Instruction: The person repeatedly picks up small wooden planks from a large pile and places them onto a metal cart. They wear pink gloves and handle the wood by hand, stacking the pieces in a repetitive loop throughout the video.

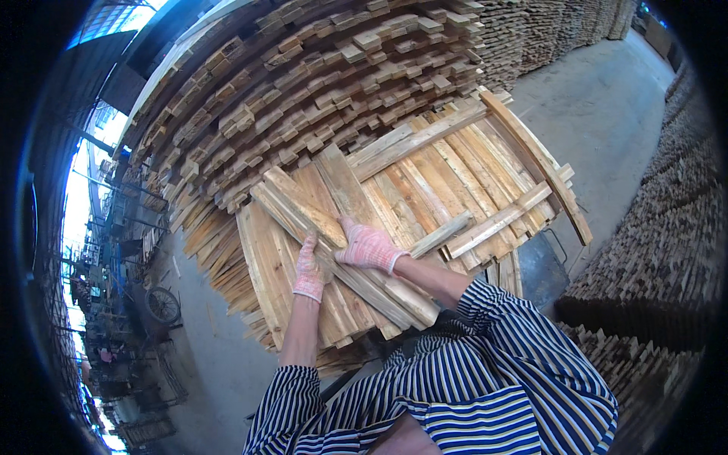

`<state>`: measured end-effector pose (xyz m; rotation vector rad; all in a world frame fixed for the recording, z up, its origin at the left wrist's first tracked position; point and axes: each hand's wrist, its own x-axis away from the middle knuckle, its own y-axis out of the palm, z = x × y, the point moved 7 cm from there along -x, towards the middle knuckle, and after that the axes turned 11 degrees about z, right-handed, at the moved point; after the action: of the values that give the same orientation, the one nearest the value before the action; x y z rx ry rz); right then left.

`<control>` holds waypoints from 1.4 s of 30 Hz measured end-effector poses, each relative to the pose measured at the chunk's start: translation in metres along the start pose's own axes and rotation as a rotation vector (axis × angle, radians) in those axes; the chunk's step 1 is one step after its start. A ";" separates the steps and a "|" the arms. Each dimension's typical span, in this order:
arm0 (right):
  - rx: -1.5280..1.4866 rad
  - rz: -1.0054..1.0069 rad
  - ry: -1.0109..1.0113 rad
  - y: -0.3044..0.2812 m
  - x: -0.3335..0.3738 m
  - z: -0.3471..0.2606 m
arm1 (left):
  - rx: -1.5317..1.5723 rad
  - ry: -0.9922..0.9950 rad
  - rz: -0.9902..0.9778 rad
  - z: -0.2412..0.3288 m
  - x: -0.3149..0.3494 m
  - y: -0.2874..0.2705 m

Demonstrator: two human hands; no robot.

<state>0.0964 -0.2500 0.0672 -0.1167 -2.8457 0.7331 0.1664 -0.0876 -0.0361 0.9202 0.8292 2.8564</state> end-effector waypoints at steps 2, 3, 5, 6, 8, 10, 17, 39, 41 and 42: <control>0.087 0.083 0.021 -0.008 0.006 0.016 | 0.057 -0.093 -0.088 -0.019 -0.005 0.014; 0.080 0.128 0.015 -0.015 0.006 0.027 | 0.085 -0.139 -0.128 -0.025 0.000 0.023; 0.056 0.199 -0.023 -0.026 0.009 0.036 | 0.131 -0.149 -0.112 -0.027 -0.011 -0.001; 0.114 0.186 0.059 -0.044 0.010 0.045 | 0.141 -0.158 -0.147 -0.027 -0.009 -0.004; 0.031 0.240 0.175 -0.075 0.001 0.071 | 0.175 -0.169 -0.218 -0.027 -0.005 0.010; 0.138 0.461 0.060 -0.084 -0.028 0.121 | 0.119 -0.139 -0.193 -0.031 -0.006 0.025; 0.239 0.199 0.083 -0.052 -0.072 0.114 | 0.142 -0.170 -0.168 -0.026 -0.031 0.023; 0.271 0.365 0.023 -0.073 -0.077 0.130 | -2.098 0.950 -0.069 -0.067 -0.015 0.120; 0.273 0.366 0.097 -0.073 -0.076 0.134 | -2.130 0.884 -0.085 -0.071 -0.018 0.119; 0.262 0.293 0.133 -0.073 -0.078 0.134 | -2.144 0.851 -0.102 -0.075 -0.019 0.119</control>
<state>0.1423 -0.3870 -0.0258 -0.5292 -2.6065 1.1032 0.1561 -0.2289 -0.0382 -0.5923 -1.8260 1.9421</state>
